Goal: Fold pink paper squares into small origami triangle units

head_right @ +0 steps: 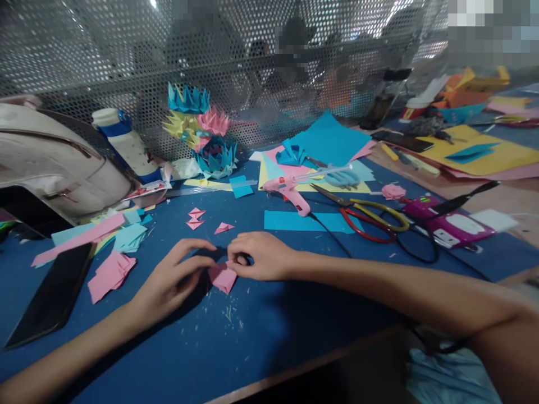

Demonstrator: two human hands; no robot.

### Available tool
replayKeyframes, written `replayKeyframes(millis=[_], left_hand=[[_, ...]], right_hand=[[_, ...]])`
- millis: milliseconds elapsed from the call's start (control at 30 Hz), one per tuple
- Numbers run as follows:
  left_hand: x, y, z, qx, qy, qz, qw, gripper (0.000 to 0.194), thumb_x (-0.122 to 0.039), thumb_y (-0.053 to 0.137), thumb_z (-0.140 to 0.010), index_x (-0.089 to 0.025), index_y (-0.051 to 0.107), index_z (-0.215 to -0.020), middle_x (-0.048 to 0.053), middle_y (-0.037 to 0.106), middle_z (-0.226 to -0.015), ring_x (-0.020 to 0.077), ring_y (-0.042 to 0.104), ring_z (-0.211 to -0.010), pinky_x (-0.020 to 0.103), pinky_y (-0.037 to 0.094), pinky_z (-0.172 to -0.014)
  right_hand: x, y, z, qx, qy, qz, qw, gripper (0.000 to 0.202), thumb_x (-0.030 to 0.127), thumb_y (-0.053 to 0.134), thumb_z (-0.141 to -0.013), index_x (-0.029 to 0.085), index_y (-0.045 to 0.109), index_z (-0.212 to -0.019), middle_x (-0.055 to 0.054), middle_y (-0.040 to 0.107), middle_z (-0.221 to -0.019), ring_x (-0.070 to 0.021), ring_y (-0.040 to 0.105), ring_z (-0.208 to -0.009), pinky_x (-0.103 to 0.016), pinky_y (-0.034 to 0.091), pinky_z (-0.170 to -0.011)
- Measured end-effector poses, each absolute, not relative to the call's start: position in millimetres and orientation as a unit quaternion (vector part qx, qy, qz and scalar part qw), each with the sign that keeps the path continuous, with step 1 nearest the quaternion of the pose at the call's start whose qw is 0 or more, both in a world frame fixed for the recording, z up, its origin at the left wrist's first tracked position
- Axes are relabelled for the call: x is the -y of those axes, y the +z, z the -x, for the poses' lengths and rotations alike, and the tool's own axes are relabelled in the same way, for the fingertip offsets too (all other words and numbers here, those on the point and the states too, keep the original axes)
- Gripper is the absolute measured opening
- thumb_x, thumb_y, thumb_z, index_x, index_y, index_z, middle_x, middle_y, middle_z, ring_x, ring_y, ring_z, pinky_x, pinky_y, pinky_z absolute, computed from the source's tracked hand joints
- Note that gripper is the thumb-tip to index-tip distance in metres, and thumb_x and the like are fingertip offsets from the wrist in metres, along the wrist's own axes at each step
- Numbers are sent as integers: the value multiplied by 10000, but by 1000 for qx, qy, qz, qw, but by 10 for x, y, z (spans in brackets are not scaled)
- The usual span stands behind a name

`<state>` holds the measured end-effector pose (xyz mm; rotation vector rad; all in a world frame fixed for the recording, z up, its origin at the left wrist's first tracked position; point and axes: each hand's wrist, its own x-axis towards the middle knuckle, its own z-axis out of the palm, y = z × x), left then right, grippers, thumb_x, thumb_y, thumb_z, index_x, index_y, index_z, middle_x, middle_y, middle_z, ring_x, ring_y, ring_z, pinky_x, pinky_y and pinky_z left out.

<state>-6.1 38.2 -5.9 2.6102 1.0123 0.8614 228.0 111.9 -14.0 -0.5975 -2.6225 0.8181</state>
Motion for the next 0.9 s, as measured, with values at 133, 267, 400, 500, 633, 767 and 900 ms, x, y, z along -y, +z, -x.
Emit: replayKeyframes(millis=[133, 267, 400, 500, 633, 767, 900], left_hand=[[-92, -137, -48, -299, 253, -920, -16, 354, -85, 391, -981, -95, 581, -1281, 149, 656, -1212, 263, 612, -1109, 456, 511, -956], [105, -201, -138, -304, 179, -932, -84, 378, -243, 422, -1033, -39, 572, -1313, 148, 663, -1261, 272, 625, -1155, 415, 529, -970], [95, -204, -127, -306, 159, -936, -75, 415, -283, 367, -1060, -60, 550, -1358, 117, 649, -1310, 256, 612, -1195, 412, 519, -993], [65, -197, -108, -306, 155, -936, -80, 413, -275, 353, -1066, -64, 550, -1362, 104, 648, -1317, 245, 603, -1205, 406, 502, -1003], [63, -190, -106, -303, 152, -936, -93, 413, -274, 340, -1070, -68, 565, -1350, 93, 648, -1321, 235, 592, -1207, 390, 471, -1019], [64, -185, -106, -306, 151, -936, -86, 412, -273, 347, -1068, -67, 558, -1355, 90, 643, -1323, 234, 580, -1206, 390, 444, -1033], [66, -213, -105, -327, 127, -935, -47, 466, -339, 364, -1059, -78, 489, -1424, 103, 613, -1346, 248, 561, -1202, 404, 435, -1048]], right_hand=[[-1127, -168, -2275, 927, 255, 214, 172, 121, 156, 596, -831, 167, 556, -717, 35, 541, -658, -114, 482, -675, -252, 323, -663], [-1127, -168, -2280, 933, 231, 223, 162, 125, 164, 594, -824, 170, 543, -710, 31, 545, -663, -116, 463, -667, -262, 312, -669], [-1126, -158, -2300, 939, 210, 226, 150, 98, 193, 599, -834, 174, 557, -748, 21, 557, -708, -123, 456, -680, -271, 298, -668], [-1135, -157, -2315, 941, 209, 224, 145, 98, 210, 600, -850, 174, 561, -767, 16, 564, -732, -123, 453, -684, -275, 293, -670], [-1149, -169, -2326, 937, 221, 224, 148, 47, 196, 595, -859, 177, 575, -821, 14, 585, -763, -122, 476, -700, -269, 304, -676], [-1155, -178, -2332, 928, 239, 233, 167, 26, 170, 603, -851, 183, 594, -872, 16, 598, -781, -122, 519, -732, -255, 327, -679], [-1156, -157, -2335, 926, 240, 237, 171, 41, 172, 573, -871, 178, 597, -838, 6, 597, -764, -126, 516, -717, -252, 327, -659]])
